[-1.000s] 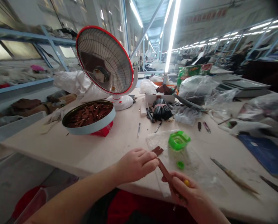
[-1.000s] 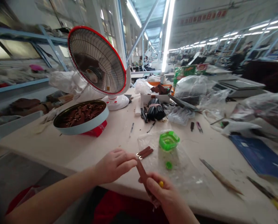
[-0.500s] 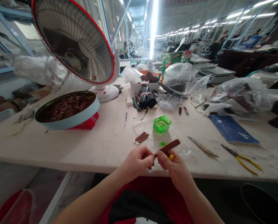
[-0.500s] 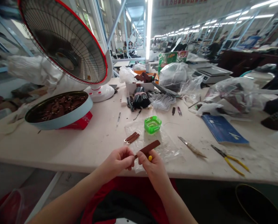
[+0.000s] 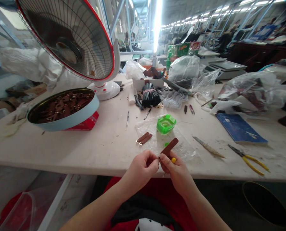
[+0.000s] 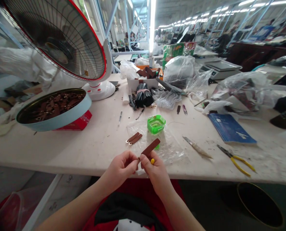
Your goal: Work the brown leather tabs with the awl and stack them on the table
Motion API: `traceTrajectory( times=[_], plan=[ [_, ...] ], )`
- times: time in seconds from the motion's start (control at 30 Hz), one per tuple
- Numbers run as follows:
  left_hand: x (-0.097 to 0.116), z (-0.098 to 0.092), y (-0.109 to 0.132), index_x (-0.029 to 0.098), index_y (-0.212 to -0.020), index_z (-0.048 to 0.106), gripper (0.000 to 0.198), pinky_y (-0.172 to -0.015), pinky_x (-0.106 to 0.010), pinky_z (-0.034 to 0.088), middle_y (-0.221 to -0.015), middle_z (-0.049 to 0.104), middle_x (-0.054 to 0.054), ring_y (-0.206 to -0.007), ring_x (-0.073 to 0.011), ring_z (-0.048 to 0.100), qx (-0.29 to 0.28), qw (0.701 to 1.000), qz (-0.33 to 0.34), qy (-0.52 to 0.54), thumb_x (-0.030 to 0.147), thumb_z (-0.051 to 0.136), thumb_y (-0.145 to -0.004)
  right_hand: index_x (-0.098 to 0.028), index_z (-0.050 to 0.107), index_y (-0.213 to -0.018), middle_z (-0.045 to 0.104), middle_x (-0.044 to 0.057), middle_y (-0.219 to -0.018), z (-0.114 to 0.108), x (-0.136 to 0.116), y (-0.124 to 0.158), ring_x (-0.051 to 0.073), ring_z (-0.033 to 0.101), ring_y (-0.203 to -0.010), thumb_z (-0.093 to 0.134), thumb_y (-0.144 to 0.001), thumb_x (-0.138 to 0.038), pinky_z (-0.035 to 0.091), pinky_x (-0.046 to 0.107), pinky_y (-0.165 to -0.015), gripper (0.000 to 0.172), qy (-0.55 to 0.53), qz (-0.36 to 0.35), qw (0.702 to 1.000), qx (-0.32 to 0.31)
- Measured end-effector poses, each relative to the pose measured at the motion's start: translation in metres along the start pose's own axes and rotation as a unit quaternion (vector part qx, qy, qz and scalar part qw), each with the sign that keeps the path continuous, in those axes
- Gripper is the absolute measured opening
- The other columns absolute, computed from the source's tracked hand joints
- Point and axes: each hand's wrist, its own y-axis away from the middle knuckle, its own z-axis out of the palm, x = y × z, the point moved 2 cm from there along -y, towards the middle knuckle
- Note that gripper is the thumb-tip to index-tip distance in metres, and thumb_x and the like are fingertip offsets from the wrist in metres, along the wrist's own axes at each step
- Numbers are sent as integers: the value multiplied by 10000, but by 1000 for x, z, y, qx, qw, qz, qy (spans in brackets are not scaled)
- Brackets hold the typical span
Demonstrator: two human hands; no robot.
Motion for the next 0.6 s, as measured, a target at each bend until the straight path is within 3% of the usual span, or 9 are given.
traceTrajectory(
  times=[0.17,0.3,0.4,0.6],
  plan=[
    [7,-2,3,161,-665,472,89,-525,-205,383,-571,503,34,-520,-80,463,-26,994,-56,89,229,507,-711,-171,505,-708,409,-44,-559,-5,-5,-1,89,330,-510,589,-758,-462,251,232,-465,307,55,-20,998,17],
    [5,1,5,149,-753,540,94,-653,-241,438,-702,594,-2,-652,-108,548,-58,986,-44,148,237,552,-724,-178,459,-693,366,-60,-538,-6,-2,0,78,285,-487,597,-763,-448,224,222,-454,311,-43,32,998,-17],
    [-1,2,3,153,-719,510,212,-633,-229,420,-664,580,16,-647,-104,548,-49,980,-40,188,312,648,-699,-176,462,-712,367,-63,-552,-3,0,1,68,259,-479,631,-741,-430,195,217,-443,306,-103,65,992,-39],
    [-5,2,0,137,-694,514,282,-606,-207,403,-620,571,32,-595,-78,535,-62,961,-55,263,320,721,-643,-183,510,-759,408,-56,-572,0,-6,4,71,304,-488,629,-735,-439,228,216,-446,283,-42,38,998,-25]
  ],
)
